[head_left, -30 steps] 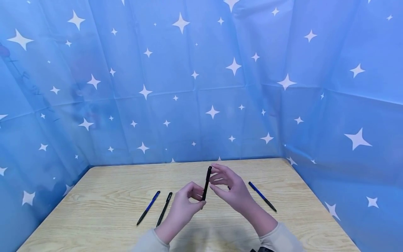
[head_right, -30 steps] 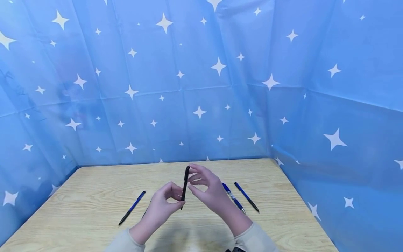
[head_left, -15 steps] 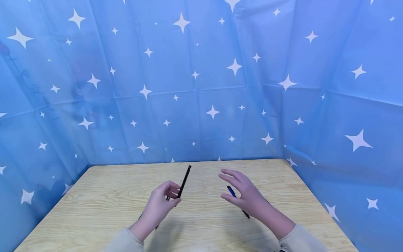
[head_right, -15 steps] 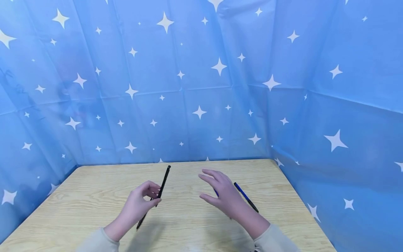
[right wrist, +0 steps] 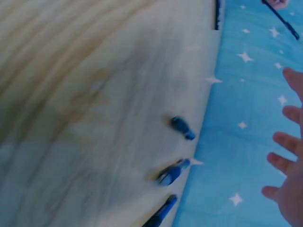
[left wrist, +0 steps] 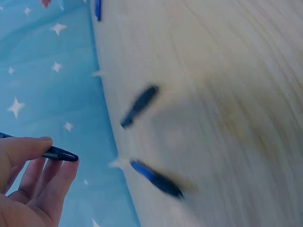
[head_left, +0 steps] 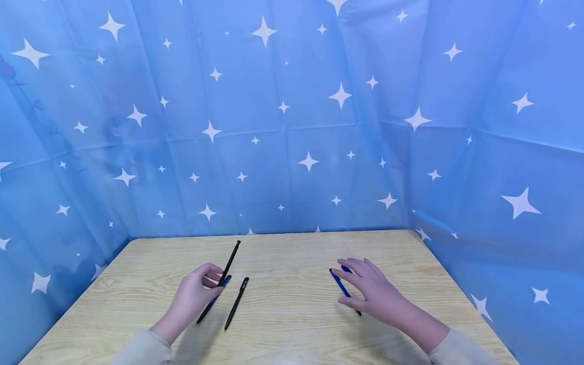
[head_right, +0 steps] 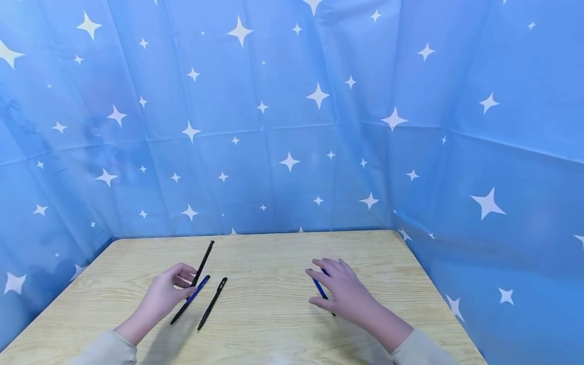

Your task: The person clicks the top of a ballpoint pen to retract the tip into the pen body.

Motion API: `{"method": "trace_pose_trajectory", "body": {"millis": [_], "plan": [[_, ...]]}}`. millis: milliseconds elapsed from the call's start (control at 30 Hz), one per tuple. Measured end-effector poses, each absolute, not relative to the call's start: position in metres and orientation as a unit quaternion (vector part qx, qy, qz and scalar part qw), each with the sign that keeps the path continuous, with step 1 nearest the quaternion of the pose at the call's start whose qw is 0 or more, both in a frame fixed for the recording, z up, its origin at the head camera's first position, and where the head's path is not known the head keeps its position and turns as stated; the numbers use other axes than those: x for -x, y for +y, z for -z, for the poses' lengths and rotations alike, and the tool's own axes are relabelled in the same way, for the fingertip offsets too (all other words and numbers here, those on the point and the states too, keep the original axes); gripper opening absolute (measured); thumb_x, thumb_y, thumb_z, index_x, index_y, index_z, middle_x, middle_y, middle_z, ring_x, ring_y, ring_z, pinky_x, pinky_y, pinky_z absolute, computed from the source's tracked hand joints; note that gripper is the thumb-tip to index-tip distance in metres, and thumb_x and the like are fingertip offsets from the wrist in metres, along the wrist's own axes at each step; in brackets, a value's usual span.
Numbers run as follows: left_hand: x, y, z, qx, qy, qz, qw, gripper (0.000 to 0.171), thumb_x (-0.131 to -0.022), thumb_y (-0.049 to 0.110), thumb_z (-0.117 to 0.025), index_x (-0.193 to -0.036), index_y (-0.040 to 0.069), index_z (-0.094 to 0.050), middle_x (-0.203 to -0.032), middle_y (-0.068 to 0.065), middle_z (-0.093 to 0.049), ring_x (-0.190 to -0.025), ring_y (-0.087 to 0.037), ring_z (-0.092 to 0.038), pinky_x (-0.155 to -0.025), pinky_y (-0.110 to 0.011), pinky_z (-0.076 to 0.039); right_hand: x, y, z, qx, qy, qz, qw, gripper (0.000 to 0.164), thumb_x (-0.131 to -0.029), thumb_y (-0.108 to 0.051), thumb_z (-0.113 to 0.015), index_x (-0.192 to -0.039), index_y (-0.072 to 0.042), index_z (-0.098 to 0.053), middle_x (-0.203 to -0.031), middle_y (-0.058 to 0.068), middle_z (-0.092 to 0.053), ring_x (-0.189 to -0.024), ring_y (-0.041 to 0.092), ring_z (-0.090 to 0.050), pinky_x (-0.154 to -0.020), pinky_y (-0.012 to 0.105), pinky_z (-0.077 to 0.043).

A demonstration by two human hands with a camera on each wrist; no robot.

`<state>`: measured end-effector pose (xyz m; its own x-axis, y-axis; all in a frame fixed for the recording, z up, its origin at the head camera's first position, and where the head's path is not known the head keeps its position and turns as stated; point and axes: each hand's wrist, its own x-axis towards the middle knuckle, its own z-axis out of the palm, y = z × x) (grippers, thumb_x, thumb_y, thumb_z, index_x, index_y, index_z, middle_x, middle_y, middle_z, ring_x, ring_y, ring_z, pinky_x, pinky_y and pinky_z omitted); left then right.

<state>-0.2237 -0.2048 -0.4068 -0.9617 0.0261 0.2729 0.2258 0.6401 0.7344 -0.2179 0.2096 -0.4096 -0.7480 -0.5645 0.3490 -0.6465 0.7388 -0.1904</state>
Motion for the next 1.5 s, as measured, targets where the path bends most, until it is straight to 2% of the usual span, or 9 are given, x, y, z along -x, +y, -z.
{"method": "trace_pose_trajectory", "body": {"millis": [333,533,667,867,1000,1367,1500], "plan": [[0.23,-0.246,0.419,0.063,-0.92,0.374,0.092,0.037,-0.074,-0.014,-0.074,-0.106,0.0,-0.062,-0.085,-0.004,-0.063,-0.073,-0.021,-0.066,-0.062,-0.033,-0.054,0.21,0.232,0.421,-0.314,-0.933,-0.138,0.105,0.059,-0.087,-0.039,-0.073,-0.136,-0.012,-0.058,-0.141,0.015,-0.048,-0.131,0.041,-0.04,-0.107,0.064,-0.02],[0.233,-0.262,0.424,0.071,-0.934,0.341,0.08,0.044,-0.073,-0.015,-0.074,-0.11,0.002,-0.06,-0.084,-0.005,-0.062,-0.074,-0.022,-0.065,-0.064,-0.036,-0.055,0.207,0.243,0.426,-0.33,-0.93,-0.131,0.097,0.059,-0.088,-0.044,-0.069,-0.136,-0.012,-0.057,-0.138,0.015,-0.05,-0.129,0.039,-0.043,-0.105,0.066,-0.022],[0.236,-0.271,0.427,0.075,-0.942,0.321,0.067,0.044,-0.073,-0.016,-0.073,-0.11,0.005,-0.061,-0.084,-0.005,-0.062,-0.073,-0.02,-0.063,-0.061,-0.035,-0.052,0.206,0.248,0.429,-0.34,-0.927,-0.122,0.1,0.062,-0.088,-0.05,-0.067,-0.136,-0.012,-0.057,-0.137,0.014,-0.051,-0.126,0.038,-0.045,-0.103,0.067,-0.025],[0.239,-0.286,0.435,0.073,-0.954,0.288,0.034,0.046,-0.072,-0.018,-0.071,-0.11,0.006,-0.064,-0.081,-0.004,-0.06,-0.066,-0.017,-0.057,-0.054,-0.032,-0.047,0.203,0.253,0.432,-0.342,-0.928,-0.127,0.079,0.062,-0.086,-0.046,-0.07,-0.136,-0.011,-0.057,-0.137,0.013,-0.05,-0.126,0.037,-0.045,-0.103,0.067,-0.025],[0.242,-0.295,0.436,0.074,-0.962,0.264,0.009,0.046,-0.072,-0.019,-0.069,-0.111,0.006,-0.064,-0.08,-0.004,-0.059,-0.069,-0.017,-0.056,-0.057,-0.032,-0.047,0.201,0.255,0.432,-0.338,-0.93,-0.128,0.063,0.06,-0.087,-0.044,-0.07,-0.136,-0.012,-0.057,-0.137,0.012,-0.05,-0.125,0.036,-0.046,-0.102,0.067,-0.025],[0.246,-0.302,0.431,0.095,-0.974,0.204,-0.036,0.049,-0.069,-0.024,-0.06,-0.104,0.009,-0.069,-0.078,-0.003,-0.057,-0.071,-0.02,-0.053,-0.063,-0.035,-0.045,0.202,0.259,0.436,-0.347,-0.929,-0.124,0.044,0.063,-0.088,-0.053,-0.065,-0.137,-0.014,-0.057,-0.14,0.013,-0.049,-0.126,0.037,-0.045,-0.101,0.068,-0.026],[0.247,-0.3,0.429,0.094,-0.977,0.182,-0.053,0.046,-0.072,-0.023,-0.062,-0.102,0.01,-0.069,-0.078,-0.002,-0.057,-0.072,-0.019,-0.053,-0.064,-0.036,-0.046,0.202,0.259,0.437,-0.35,-0.927,-0.125,0.039,0.063,-0.088,-0.054,-0.065,-0.136,-0.015,-0.057,-0.14,0.013,-0.049,-0.126,0.037,-0.045,-0.101,0.067,-0.027]]}}
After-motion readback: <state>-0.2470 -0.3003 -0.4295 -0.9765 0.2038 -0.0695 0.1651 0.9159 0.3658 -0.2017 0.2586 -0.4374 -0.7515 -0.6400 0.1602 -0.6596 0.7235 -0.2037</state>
